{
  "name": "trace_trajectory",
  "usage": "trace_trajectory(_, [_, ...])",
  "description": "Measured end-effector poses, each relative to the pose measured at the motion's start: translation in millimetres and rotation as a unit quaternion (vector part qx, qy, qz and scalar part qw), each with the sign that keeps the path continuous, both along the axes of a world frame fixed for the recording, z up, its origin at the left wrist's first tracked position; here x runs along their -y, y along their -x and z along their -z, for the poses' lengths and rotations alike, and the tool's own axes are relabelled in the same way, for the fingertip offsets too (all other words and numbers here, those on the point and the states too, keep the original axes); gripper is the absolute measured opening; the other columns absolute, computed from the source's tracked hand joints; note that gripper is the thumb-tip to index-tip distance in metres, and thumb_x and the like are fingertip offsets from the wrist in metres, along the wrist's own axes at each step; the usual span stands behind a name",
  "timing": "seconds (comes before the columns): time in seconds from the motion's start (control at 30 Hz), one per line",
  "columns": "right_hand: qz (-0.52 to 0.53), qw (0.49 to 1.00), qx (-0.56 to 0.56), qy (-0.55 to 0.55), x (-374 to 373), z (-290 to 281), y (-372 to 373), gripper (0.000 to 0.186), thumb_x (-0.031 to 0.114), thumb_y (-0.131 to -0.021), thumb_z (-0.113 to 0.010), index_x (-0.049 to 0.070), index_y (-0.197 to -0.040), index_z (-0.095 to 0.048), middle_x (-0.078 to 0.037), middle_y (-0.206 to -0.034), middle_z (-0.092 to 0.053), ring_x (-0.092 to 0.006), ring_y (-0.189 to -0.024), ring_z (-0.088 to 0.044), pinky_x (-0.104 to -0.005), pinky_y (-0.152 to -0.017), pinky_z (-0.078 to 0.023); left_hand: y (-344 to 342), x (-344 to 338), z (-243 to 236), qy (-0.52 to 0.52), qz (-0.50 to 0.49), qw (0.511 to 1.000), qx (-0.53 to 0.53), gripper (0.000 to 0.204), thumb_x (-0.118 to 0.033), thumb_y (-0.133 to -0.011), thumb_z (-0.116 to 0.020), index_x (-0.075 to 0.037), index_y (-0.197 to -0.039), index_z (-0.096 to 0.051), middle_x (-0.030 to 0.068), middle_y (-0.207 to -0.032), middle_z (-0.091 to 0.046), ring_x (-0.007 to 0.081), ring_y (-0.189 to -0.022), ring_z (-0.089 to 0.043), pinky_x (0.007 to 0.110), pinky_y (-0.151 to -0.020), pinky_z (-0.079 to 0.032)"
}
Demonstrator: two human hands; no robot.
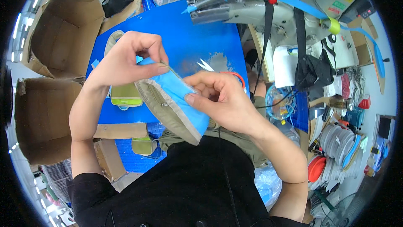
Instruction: The person sews a light blue fabric pouch using a sewing machine, then trims excess thread with scissors. They repeat this process for multiple pouches, inspecting each one after sewing and trimming.
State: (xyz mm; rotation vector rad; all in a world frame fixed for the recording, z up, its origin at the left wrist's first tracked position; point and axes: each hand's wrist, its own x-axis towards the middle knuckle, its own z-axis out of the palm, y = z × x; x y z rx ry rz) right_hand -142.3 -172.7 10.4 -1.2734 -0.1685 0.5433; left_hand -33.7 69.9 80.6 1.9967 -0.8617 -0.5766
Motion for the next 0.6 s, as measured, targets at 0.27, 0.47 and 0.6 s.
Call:
trace_trajectory(0.27, [0.095,0.987,-0.033,-0.129,-15.9,13.6,-26.1,0.031,0.004,-0.099,-0.067,-0.004,-0.129,-0.064,-0.005,-0.105,-0.074,-0.0057,-0.091,-0.067,-0.0228,-0.081,-0.054,-75.5,10.9,4.8,-0.02,0.031,0.993,-0.115,0.027,-0.007,-0.082,-0.084,-0.008,-0.084,-0.057,-0.0002,-0.089,-0.071,0.0061,-0.089,-0.066,0.024,-0.071,-0.048])
trace_trajectory(0.47, [0.102,0.979,-0.06,-0.167,-4.6,14.9,-68.9,0.035,0.005,-0.097,-0.069,-0.004,-0.13,-0.065,-0.005,-0.103,-0.074,-0.0067,-0.089,-0.067,-0.0237,-0.08,-0.054,-128.3,17.3,7.8,0.018,0.041,0.992,-0.12,0.035,-0.011,-0.087,-0.083,0.001,-0.115,-0.065,0.0056,-0.103,-0.074,0.0093,-0.093,-0.067,0.027,-0.082,-0.053])
trace_trajectory(0.6, [0.125,0.97,-0.091,-0.189,-6.0,11.6,-84.1,0.035,0.006,-0.096,-0.07,-0.003,-0.13,-0.066,-0.004,-0.099,-0.074,-0.007,-0.087,-0.067,-0.0241,-0.078,-0.054,-144.7,20.2,7.4,-0.02,0.02,0.995,-0.098,0.032,-0.011,-0.089,-0.081,0.003,-0.115,-0.07,0.0056,-0.099,-0.075,0.009,-0.087,-0.068,0.026,-0.077,-0.054])
